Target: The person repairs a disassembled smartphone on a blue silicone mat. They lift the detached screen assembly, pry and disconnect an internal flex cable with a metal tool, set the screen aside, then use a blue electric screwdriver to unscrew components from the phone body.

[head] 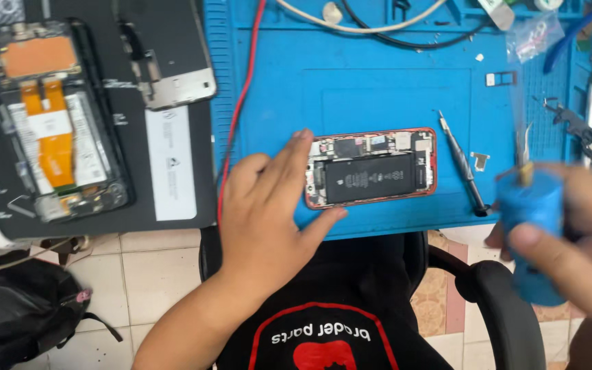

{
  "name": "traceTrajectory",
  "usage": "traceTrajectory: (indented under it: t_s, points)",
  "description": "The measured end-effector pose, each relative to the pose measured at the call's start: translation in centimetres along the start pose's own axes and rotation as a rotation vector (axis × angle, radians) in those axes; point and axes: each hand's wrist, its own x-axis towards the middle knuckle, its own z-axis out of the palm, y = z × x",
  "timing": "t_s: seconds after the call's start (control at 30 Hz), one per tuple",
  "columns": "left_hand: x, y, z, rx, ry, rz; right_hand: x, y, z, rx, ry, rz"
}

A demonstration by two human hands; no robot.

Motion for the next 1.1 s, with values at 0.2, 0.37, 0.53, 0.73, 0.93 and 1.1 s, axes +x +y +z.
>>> traceTrajectory:
  t_s: [0.2,0.37,0.53,0.73,0.93,1.1]
  points:
    - [0.8,0.5,0.6,0.030,-0.083,-0.039,-1.3,3.8,0.5,-0.334,-0.043,0.268]
    - [0.9,0.6,1.2,0.051,-0.105,-0.043,-1.0,3.7,-0.6,-0.378,-0.060,0.334]
    - [1.3,1.0,1.4,0.070,-0.114,-0.087,-0.9,4.3,-0.8,-0.329,-0.079,0.291]
    - [2.0,3.2,0.8,0.026,-0.107,0.021,-1.4,6.8,-0.9,-0.025,-0.182,0.341]
    - [1.7,7.1,2.4,-0.264,-0.289,0.219,-3.6,8.1,-0.3,0.196,-0.196,0.199]
    - [1.7,6.9,3.7,-0.292,-0.289,0.199,-3.8,5.2,2.2,0.216,-0.035,0.186]
